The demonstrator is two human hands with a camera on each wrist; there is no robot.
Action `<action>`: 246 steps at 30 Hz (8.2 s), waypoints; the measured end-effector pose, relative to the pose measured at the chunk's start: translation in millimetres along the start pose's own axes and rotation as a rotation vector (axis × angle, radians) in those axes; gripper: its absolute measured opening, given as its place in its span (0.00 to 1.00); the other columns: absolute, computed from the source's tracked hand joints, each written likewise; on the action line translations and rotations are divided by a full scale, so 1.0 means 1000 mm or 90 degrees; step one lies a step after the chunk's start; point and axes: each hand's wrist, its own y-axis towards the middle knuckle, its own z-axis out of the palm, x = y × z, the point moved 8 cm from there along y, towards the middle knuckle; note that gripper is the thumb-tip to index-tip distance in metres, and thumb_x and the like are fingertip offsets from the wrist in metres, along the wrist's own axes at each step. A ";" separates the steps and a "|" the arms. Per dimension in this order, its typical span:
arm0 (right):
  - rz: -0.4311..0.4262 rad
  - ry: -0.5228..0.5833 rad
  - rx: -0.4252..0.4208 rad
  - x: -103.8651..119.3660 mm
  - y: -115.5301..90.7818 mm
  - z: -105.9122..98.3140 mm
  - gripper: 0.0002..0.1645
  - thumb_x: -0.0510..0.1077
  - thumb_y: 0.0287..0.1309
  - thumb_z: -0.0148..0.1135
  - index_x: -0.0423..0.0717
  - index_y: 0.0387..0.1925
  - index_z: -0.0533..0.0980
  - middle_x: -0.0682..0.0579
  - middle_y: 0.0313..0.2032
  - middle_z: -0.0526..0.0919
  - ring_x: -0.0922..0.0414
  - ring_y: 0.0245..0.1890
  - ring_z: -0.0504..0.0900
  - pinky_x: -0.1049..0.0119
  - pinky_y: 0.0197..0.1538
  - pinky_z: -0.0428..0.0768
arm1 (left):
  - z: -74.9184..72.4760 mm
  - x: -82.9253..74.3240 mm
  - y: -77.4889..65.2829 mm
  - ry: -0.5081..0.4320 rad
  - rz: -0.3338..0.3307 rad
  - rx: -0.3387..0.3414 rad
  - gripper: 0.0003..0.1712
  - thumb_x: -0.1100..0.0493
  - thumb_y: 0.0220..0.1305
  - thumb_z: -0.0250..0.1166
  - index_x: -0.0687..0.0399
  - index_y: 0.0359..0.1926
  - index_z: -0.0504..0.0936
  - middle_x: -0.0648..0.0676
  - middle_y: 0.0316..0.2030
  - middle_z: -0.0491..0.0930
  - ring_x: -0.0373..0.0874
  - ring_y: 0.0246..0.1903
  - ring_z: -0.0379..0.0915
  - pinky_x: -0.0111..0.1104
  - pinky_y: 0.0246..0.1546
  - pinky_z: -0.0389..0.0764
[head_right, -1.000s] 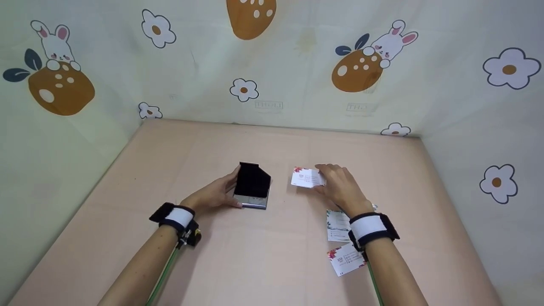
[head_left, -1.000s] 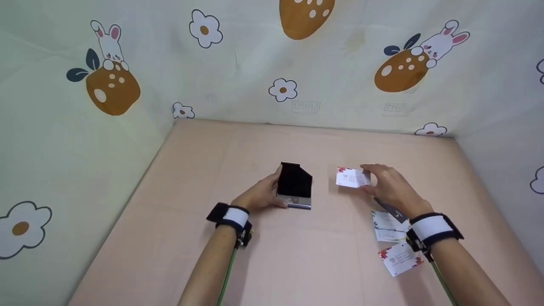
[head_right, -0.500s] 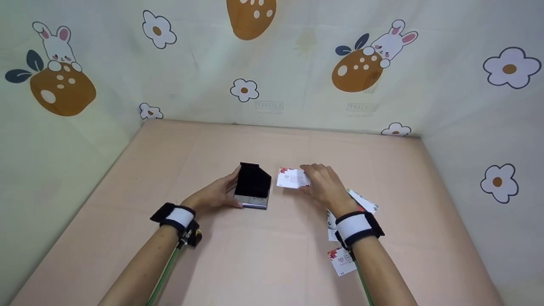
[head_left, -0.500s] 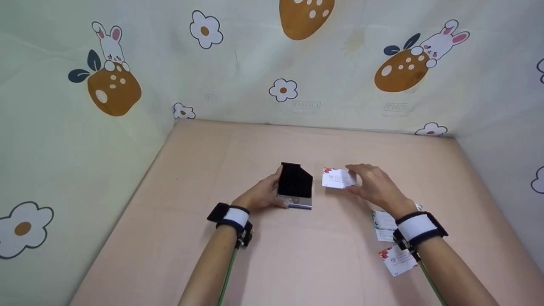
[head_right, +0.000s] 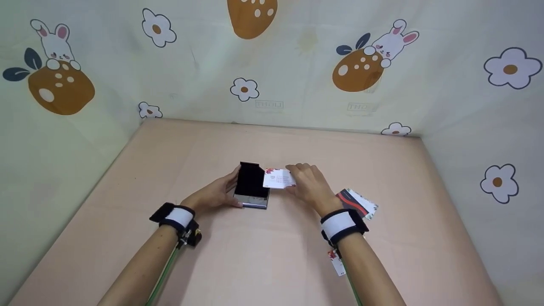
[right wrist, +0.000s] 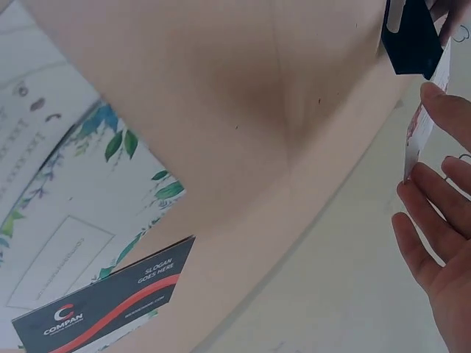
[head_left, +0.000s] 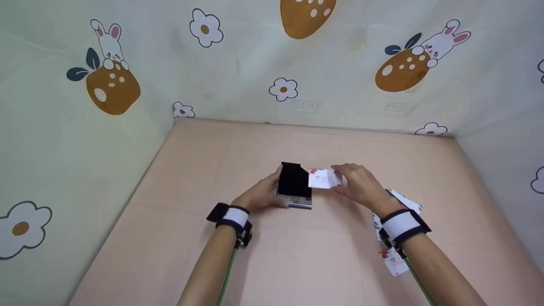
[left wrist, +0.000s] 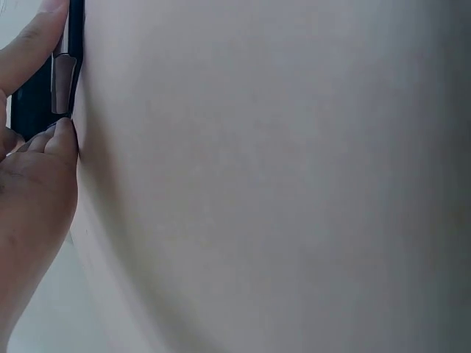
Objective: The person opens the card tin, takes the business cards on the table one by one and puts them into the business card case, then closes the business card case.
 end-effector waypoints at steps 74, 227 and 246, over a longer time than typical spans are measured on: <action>-0.042 -0.031 -0.002 0.058 0.033 0.056 0.20 0.41 0.56 0.73 0.35 0.48 0.81 0.39 0.45 0.83 0.45 0.44 0.83 0.52 0.48 0.85 | -0.003 0.002 -0.002 0.018 -0.018 -0.015 0.69 0.58 0.53 0.77 0.44 0.81 0.36 0.55 0.80 0.44 0.48 0.80 0.39 0.41 0.81 0.45; 0.323 0.011 0.069 -0.104 -0.135 -0.008 0.49 0.49 0.54 0.74 0.32 0.71 0.62 0.24 0.64 0.66 0.32 0.51 0.75 0.35 0.55 0.77 | -0.002 0.001 -0.003 0.031 -0.007 -0.027 0.68 0.58 0.53 0.78 0.44 0.81 0.37 0.54 0.80 0.44 0.48 0.80 0.39 0.41 0.81 0.44; 0.374 0.077 0.101 -0.117 -0.144 -0.004 0.46 0.48 0.60 0.69 0.27 0.69 0.62 0.22 0.60 0.69 0.35 0.49 0.75 0.38 0.57 0.79 | -0.004 -0.001 -0.004 0.029 -0.012 -0.024 0.68 0.58 0.53 0.77 0.46 0.81 0.36 0.54 0.80 0.45 0.48 0.80 0.39 0.41 0.81 0.44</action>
